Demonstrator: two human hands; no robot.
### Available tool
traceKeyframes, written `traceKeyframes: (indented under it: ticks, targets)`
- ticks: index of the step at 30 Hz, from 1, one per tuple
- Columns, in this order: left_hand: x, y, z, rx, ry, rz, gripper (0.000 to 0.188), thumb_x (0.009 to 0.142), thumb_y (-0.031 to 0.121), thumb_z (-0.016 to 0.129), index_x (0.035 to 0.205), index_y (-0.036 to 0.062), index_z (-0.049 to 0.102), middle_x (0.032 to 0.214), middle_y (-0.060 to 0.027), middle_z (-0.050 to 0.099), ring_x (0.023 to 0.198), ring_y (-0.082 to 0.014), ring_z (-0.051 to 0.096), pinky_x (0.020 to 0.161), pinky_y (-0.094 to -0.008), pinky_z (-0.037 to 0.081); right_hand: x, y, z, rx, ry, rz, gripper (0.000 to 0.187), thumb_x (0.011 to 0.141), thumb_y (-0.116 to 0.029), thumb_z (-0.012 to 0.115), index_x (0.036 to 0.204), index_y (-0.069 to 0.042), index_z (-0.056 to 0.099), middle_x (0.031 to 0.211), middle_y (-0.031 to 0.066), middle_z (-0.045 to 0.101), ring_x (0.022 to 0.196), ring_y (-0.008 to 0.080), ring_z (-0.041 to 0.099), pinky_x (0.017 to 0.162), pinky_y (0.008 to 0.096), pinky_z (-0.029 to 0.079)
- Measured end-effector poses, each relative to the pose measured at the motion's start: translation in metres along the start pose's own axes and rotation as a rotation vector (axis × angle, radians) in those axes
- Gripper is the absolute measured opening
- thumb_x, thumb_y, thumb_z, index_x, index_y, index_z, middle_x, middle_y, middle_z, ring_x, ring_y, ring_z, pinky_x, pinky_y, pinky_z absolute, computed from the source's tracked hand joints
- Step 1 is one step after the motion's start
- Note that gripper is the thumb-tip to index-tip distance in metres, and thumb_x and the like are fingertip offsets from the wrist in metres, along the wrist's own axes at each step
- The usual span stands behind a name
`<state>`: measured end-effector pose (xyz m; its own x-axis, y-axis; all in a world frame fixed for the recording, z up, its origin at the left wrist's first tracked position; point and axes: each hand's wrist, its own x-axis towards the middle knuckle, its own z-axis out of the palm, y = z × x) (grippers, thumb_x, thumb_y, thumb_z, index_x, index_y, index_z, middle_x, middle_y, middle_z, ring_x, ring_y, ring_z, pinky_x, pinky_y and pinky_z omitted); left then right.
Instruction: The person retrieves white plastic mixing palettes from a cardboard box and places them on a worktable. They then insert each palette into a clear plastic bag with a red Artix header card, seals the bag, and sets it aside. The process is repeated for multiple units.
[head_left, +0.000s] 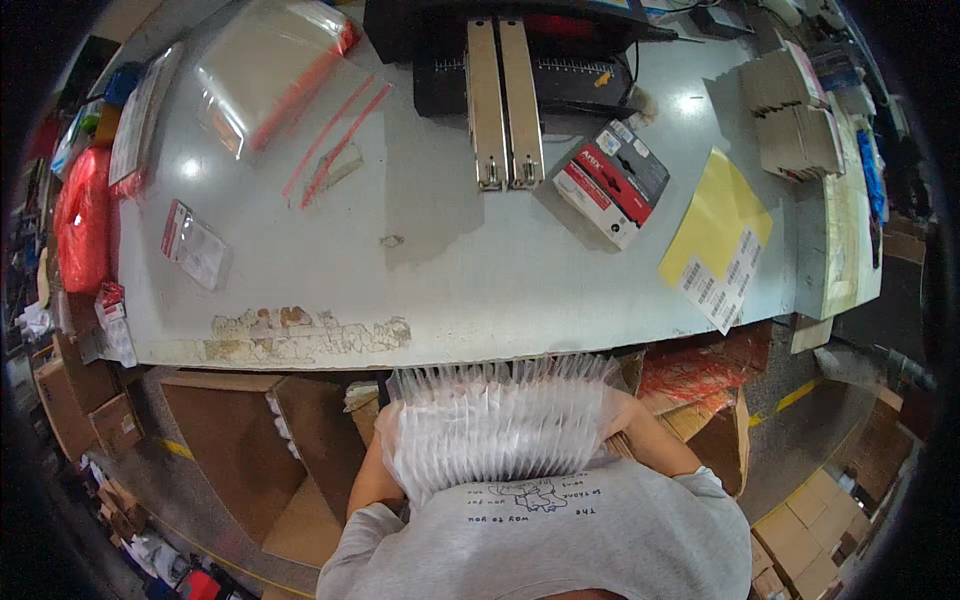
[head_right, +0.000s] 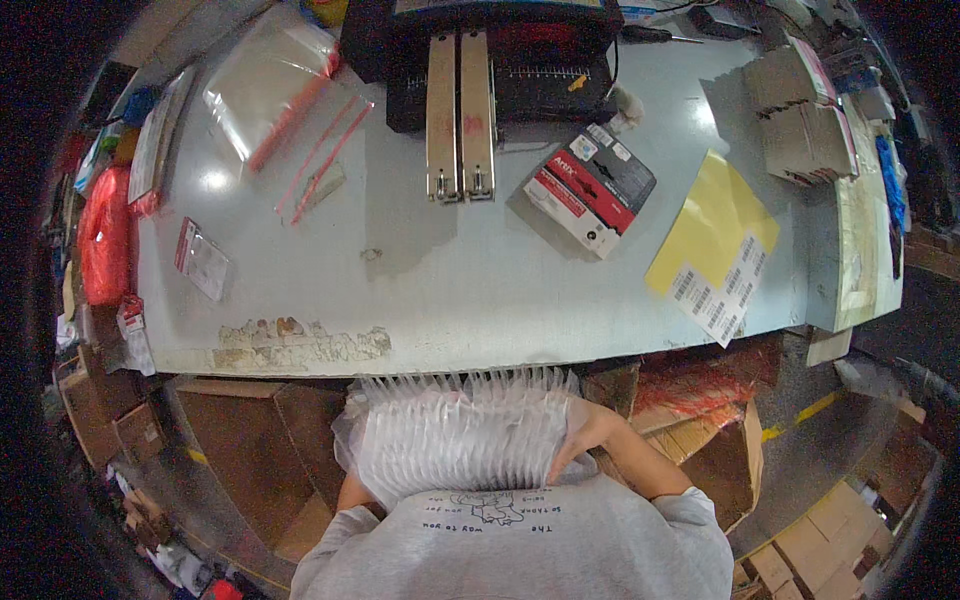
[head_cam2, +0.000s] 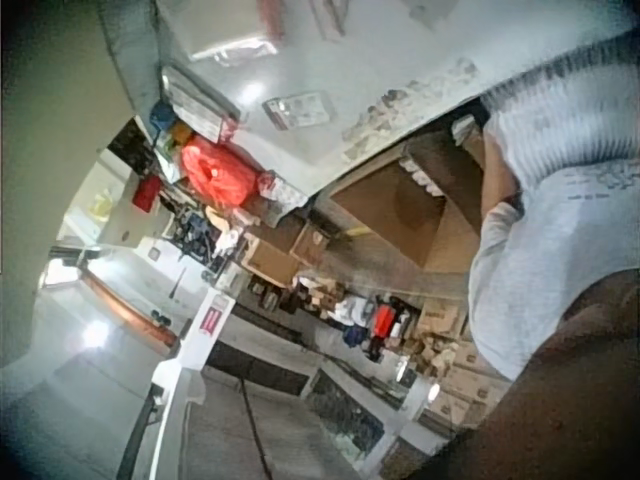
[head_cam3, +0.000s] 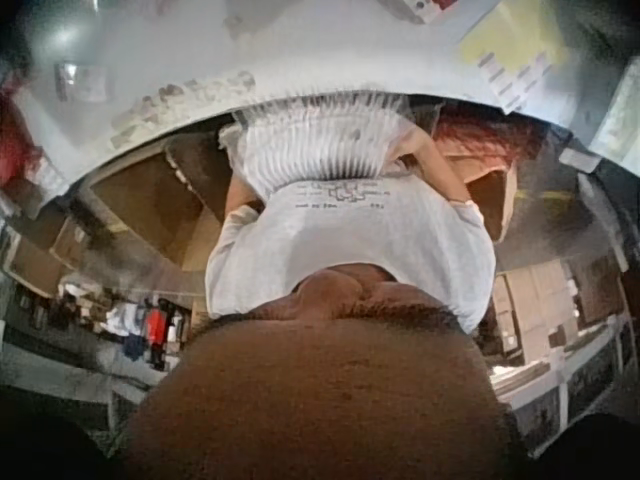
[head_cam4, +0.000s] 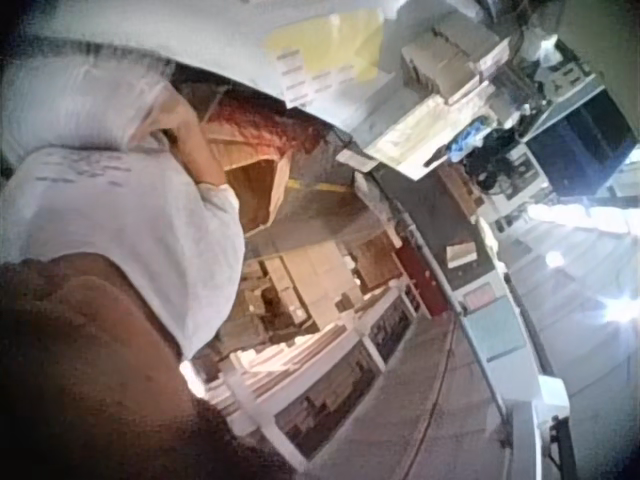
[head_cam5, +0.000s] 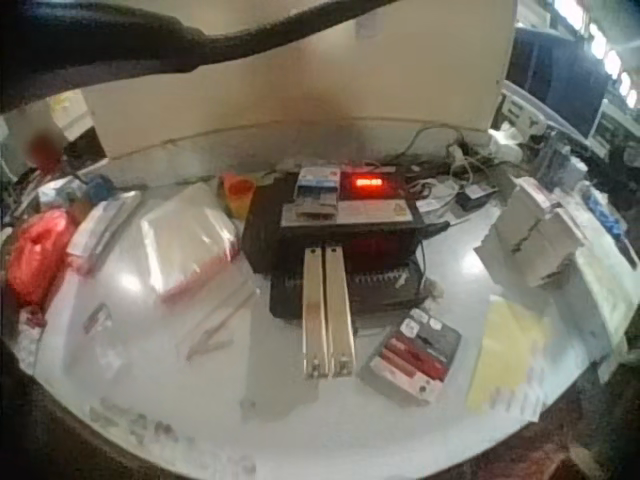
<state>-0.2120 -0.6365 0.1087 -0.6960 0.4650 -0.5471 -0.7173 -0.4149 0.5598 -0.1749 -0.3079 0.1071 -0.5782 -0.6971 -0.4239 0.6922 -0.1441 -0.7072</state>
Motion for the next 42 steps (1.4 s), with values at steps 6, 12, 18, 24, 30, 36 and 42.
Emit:
traceKeyframes:
  ticks: [6,12,18,24,30,36,42]
  targets:
    - [-0.019,-0.01,-0.007,-0.005,-0.004,0.017,0.09,0.052,0.017,0.082,0.131,0.0012,0.041,0.118,-0.0096,0.055,0.107,-0.0192,0.053,0.092,-0.0318,0.04,-0.009,0.007,0.017,-0.028,0.014,0.016,0.098,0.041,-0.018,0.093,0.127,-0.003,0.048,0.121,0.0046,0.054,0.111,0.0154,0.047,0.095,0.0328,0.039]
    - [-0.016,-0.021,0.001,-0.025,0.003,0.022,0.089,0.054,0.018,0.082,0.131,0.0012,0.04,0.119,-0.0101,0.055,0.108,-0.0196,0.053,0.093,-0.032,0.04,-0.002,0.011,0.022,-0.034,-0.01,0.038,0.097,0.041,-0.016,0.092,0.127,-0.003,0.048,0.121,0.0048,0.054,0.111,0.0156,0.048,0.094,0.0333,0.04]
    - [-0.004,-0.029,0.009,-0.027,0.006,0.02,0.088,0.056,0.019,0.081,0.132,0.0012,0.04,0.119,-0.0106,0.055,0.109,-0.0199,0.052,0.093,-0.0323,0.04,0.003,0.005,0.024,0.103,0.081,0.043,0.097,0.041,-0.01,0.09,0.128,-0.002,0.047,0.122,0.0061,0.054,0.113,0.0183,0.047,0.096,0.035,0.038]
    - [-0.003,-0.03,0.01,-0.02,0.018,0.006,0.087,0.058,0.02,0.08,0.133,0.0012,0.039,0.12,-0.0111,0.055,0.109,-0.0203,0.052,0.093,-0.0326,0.04,0.002,0.011,0.022,0.019,0.009,-0.1,0.1,0.043,-0.01,0.09,0.131,-0.001,0.044,0.126,0.0071,0.052,0.118,0.0205,0.045,0.1,0.0349,0.035]
    - [0.01,-0.027,0.013,-0.003,0.008,0.006,0.087,0.06,0.021,0.079,0.133,0.0012,0.038,0.12,-0.0116,0.055,0.11,-0.0207,0.052,0.094,-0.0329,0.04,-0.017,0.009,0.027,0.024,0.166,-0.12,0.095,0.048,-0.01,0.088,0.132,-0.002,0.043,0.125,0.0097,0.052,0.117,0.0198,0.046,0.1,0.0346,0.036]
    - [0.021,-0.027,0.015,-0.007,-0.009,0.019,0.086,0.062,0.021,0.078,0.134,0.0012,0.037,0.121,-0.0121,0.054,0.11,-0.0211,0.052,0.094,-0.0331,0.04,0.004,-0.033,0.047,0.219,0.592,-0.183,0.06,0.064,-0.006,0.079,0.117,0.0,0.052,0.11,0.0093,0.06,0.098,0.0179,0.06,0.083,0.0346,0.05]
    - [0.021,-0.028,0.019,-0.007,-0.011,0.01,0.085,0.063,0.022,0.077,0.135,0.0012,0.037,0.122,-0.0126,0.054,0.111,-0.0214,0.052,0.095,-0.0334,0.04,0.019,-0.111,0.006,-0.145,0.793,0.008,0.059,0.069,-0.022,0.078,0.117,0.0,0.053,0.104,0.0097,0.062,0.09,0.02,0.062,0.077,0.0344,0.052]
